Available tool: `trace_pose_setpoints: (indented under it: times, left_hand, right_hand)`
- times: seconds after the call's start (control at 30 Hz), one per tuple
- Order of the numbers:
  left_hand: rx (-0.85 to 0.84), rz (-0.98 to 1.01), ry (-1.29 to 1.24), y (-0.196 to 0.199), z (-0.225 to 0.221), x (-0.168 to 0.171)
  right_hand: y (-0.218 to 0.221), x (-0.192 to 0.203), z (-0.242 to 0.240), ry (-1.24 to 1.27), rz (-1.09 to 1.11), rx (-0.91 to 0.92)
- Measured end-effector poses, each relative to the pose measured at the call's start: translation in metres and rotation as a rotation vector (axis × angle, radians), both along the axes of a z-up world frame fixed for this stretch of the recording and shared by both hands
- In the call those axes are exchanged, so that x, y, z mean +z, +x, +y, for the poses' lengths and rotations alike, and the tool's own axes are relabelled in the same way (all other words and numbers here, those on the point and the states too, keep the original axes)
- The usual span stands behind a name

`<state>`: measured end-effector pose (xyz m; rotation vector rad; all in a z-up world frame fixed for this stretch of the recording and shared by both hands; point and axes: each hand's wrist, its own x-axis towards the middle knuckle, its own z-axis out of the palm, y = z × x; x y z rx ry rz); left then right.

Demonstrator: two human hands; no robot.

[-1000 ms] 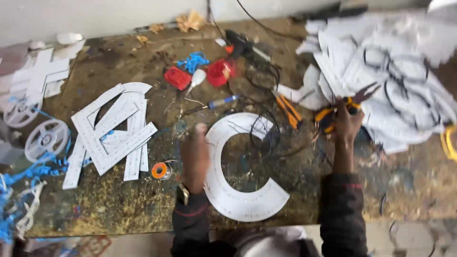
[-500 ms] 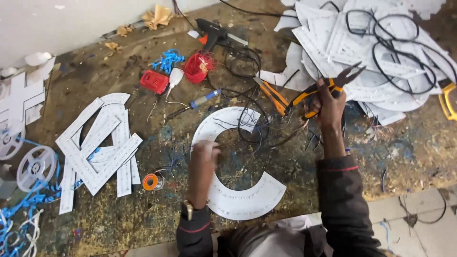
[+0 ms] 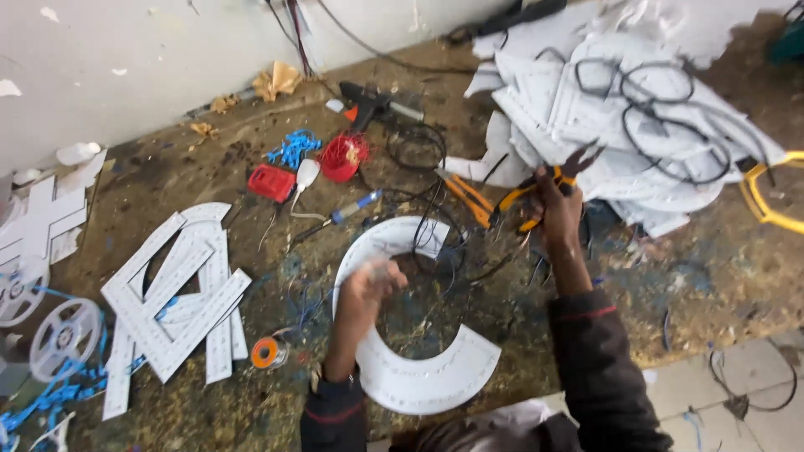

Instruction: Preparing electrical wires for a letter 'C' sign by stripping and cutting them using wire cutters.

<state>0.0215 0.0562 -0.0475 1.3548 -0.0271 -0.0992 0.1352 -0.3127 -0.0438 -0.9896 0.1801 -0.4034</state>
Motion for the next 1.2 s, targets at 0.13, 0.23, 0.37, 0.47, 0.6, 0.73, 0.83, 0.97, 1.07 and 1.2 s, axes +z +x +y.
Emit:
trace_pose_setpoints:
  times: [0.13, 0.23, 0.37, 0.47, 0.6, 0.73, 0.83, 0.97, 1.07, 1.2]
  left_hand:
    - [0.119, -0.072, -0.028, 0.03, 0.008, 0.069]
    - [0.193, -0.112, -0.232, 0.049, 0.001, 0.094]
    - [0.194, -0.191, -0.348, 0.056, -0.017, 0.13]
    - [0.209, -0.263, -0.38, 0.057, -0.029, 0.147]
    - [0.277, -0.241, -0.408, 0.062, -0.038, 0.155]
    - [0.227, -0.202, -0.385, 0.066, -0.033, 0.172]
    - [0.202, -0.254, -0.374, 0.052, -0.037, 0.162]
    - [0.24, -0.296, -0.369, 0.055, -0.042, 0.166]
    - [0.247, -0.308, -0.373, 0.057, -0.045, 0.173]
    - [0.213, -0.333, -0.354, 0.06, -0.041, 0.154]
  right_hand:
    - [-0.003, 0.004, 0.005, -0.121, -0.038, 0.04]
    - [-0.022, 0.042, 0.026, -0.159, 0.053, 0.131]
    - [-0.041, 0.091, 0.072, -0.518, 0.115, 0.32]
    - [-0.054, 0.141, 0.113, -0.697, 0.06, 0.43]
    - [-0.056, 0.177, 0.153, -0.782, 0.084, 0.578]
    - [-0.053, 0.191, 0.169, -0.703, 0.045, 0.616]
    - [-0.065, 0.179, 0.165, -0.72, 0.047, 0.631]
    - [-0.069, 0.195, 0.163, -0.82, 0.064, 0.595]
    - [-0.062, 0.194, 0.163, -0.834, 0.022, 0.58]
    - [-0.069, 0.196, 0.16, -0.843, -0.02, 0.552]
